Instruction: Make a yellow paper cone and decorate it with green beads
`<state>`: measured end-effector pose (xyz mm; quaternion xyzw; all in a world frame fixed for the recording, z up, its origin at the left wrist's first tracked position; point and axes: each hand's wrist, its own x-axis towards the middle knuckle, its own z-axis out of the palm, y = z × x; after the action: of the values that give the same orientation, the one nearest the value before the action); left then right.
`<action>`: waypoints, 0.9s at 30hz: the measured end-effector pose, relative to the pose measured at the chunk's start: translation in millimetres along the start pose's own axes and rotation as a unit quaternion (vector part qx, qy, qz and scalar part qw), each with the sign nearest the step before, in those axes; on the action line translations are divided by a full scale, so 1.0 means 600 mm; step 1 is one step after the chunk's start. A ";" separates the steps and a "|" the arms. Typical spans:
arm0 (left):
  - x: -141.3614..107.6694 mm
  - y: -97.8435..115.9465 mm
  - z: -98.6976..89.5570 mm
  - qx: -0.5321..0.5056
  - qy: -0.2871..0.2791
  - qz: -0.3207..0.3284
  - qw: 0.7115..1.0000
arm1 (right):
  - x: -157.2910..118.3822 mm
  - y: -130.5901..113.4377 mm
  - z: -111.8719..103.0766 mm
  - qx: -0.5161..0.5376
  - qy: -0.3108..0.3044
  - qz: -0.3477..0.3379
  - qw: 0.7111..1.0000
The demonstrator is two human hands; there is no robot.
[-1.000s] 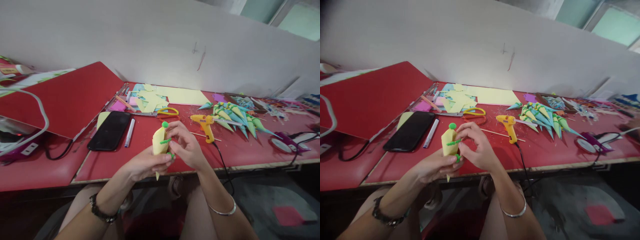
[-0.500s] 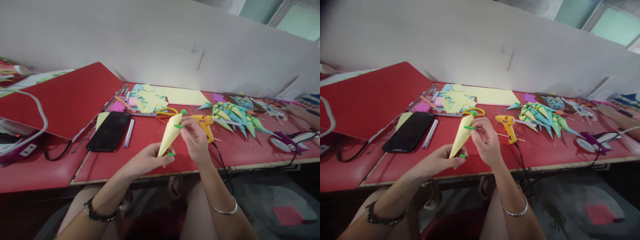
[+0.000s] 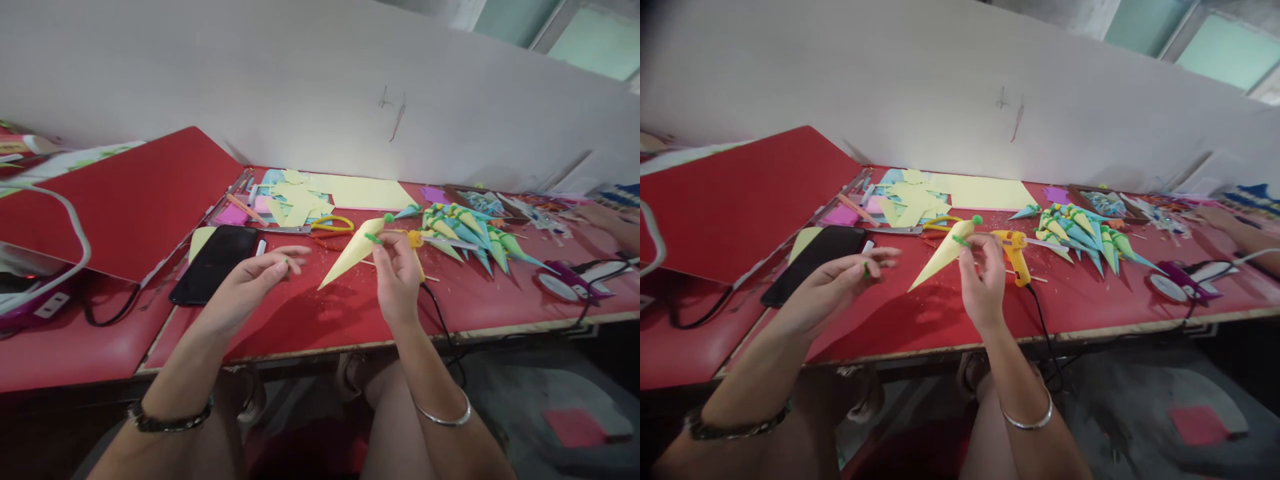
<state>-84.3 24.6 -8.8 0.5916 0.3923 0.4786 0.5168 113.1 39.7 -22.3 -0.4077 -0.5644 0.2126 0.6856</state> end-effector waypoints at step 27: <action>-0.008 -0.040 0.054 -0.011 -0.056 -0.053 0.997 | -0.018 -0.031 0.009 -0.045 -0.268 -0.149 0.951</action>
<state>-53.1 16.0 -33.5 0.5901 0.3888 0.4209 0.5688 101.8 22.5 -13.7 -0.2772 -0.7909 0.1836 0.5137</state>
